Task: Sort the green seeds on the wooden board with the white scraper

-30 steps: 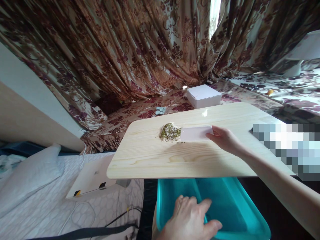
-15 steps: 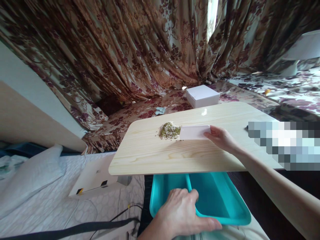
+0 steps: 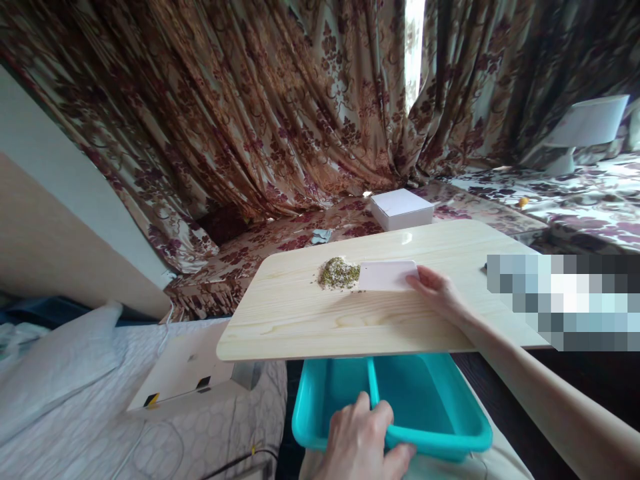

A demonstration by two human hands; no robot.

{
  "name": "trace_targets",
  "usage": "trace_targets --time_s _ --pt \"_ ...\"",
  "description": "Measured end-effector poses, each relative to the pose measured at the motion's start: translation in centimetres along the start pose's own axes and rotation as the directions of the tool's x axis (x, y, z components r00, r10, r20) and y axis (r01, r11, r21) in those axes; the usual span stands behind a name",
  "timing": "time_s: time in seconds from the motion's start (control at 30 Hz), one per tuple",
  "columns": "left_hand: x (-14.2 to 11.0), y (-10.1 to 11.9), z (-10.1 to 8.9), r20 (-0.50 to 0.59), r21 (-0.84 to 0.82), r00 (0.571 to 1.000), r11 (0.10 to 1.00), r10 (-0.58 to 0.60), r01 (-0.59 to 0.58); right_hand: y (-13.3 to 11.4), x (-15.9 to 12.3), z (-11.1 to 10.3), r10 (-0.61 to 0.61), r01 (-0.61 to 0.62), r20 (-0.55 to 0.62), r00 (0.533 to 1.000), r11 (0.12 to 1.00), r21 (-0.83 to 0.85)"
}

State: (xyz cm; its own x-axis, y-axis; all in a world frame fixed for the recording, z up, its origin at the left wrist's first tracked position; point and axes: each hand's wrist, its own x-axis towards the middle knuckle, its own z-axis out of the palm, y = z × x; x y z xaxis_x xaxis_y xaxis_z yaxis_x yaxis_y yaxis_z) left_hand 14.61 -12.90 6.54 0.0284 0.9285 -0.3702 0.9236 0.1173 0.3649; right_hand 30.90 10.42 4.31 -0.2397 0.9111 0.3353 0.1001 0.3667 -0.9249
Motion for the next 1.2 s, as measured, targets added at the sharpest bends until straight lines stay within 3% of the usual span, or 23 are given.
trace_targets --time_s 0.27,0.57,0.8,1.2 --pt "0.4 -0.2 0.5 0.012 0.018 0.995 0.995 -0.097 0.097 0.0 -0.2 0.1 0.015 -0.016 0.029 0.999 1.0 0.021" --pt "0.1 -1.2 0.5 -0.002 0.05 0.995 0.994 -0.1 0.1 0.1 -0.3 0.0 0.046 -0.048 0.055 0.997 0.999 0.018" --pt "0.2 -0.4 0.1 -0.007 0.04 0.996 0.996 -0.084 0.084 0.1 -0.2 0.1 0.049 -0.048 0.064 0.997 0.999 -0.012" --pt "0.2 -0.1 -0.8 -0.015 0.076 0.995 0.992 -0.098 0.099 -2.1 -1.8 -0.3 0.138 -0.154 0.239 0.961 0.987 0.052"
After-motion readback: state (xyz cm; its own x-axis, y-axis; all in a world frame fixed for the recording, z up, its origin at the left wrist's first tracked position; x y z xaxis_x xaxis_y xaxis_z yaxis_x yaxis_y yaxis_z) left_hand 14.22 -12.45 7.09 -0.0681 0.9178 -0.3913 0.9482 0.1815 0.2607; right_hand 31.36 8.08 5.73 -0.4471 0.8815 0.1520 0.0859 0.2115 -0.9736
